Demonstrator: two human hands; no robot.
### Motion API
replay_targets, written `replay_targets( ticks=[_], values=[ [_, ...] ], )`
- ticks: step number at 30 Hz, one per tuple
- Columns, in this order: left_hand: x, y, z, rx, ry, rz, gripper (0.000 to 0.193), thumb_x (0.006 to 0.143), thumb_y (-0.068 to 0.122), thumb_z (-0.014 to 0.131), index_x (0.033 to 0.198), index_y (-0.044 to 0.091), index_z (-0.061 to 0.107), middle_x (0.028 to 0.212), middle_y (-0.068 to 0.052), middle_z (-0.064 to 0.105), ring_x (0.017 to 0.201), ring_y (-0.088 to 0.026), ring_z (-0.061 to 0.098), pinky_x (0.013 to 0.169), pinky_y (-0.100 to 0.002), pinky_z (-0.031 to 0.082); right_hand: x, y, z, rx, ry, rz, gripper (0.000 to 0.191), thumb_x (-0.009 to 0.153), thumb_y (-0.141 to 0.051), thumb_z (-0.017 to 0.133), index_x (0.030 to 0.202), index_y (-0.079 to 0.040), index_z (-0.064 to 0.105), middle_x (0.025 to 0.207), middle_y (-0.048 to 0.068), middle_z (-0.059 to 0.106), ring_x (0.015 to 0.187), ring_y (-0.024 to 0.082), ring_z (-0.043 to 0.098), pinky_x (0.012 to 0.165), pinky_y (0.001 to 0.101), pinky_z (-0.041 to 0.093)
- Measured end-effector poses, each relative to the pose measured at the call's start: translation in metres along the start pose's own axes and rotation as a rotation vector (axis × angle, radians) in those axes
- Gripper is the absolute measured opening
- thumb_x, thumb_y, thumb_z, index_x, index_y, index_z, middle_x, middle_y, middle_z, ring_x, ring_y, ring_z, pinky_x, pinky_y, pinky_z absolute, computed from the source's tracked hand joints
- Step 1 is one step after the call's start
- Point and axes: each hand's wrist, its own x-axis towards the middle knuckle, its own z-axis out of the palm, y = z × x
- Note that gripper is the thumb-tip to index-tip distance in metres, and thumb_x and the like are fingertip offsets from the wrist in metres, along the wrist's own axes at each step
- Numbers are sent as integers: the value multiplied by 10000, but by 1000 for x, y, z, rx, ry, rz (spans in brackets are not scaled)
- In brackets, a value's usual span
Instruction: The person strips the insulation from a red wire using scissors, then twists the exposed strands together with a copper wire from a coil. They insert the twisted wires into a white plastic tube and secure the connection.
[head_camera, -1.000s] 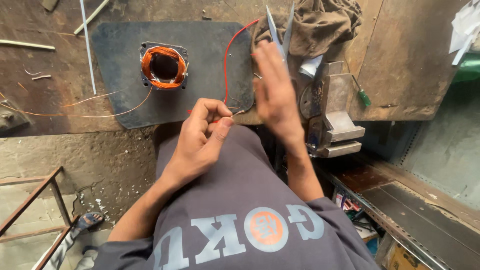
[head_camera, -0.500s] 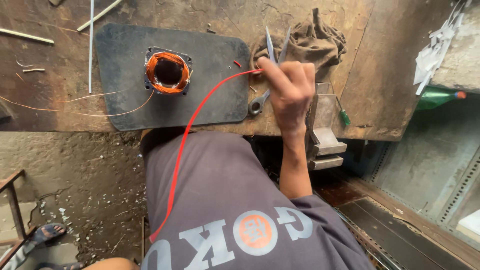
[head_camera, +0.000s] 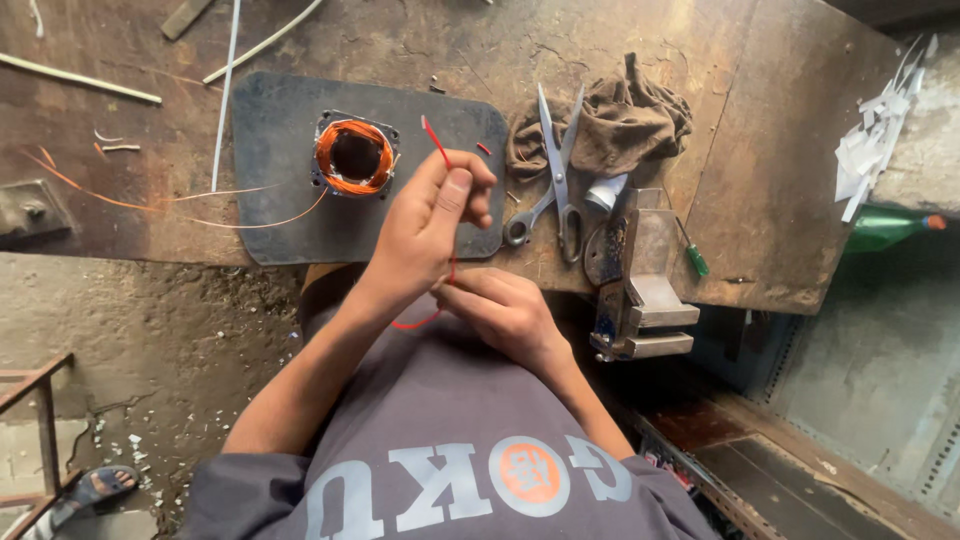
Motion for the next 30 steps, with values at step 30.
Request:
replay_targets(
  ticks=[30],
  values=[
    [45, 62, 34, 553, -46, 137, 157, 1083, 59, 603, 1210, 11, 525, 1070, -109, 619, 955, -193, 700, 878, -332, 551, -101, 115, -31, 666, 377, 887, 878, 809, -90, 828, 1539, -68, 340, 1414, 54, 536, 1285, 177, 537, 1071, 335, 467]
  ],
)
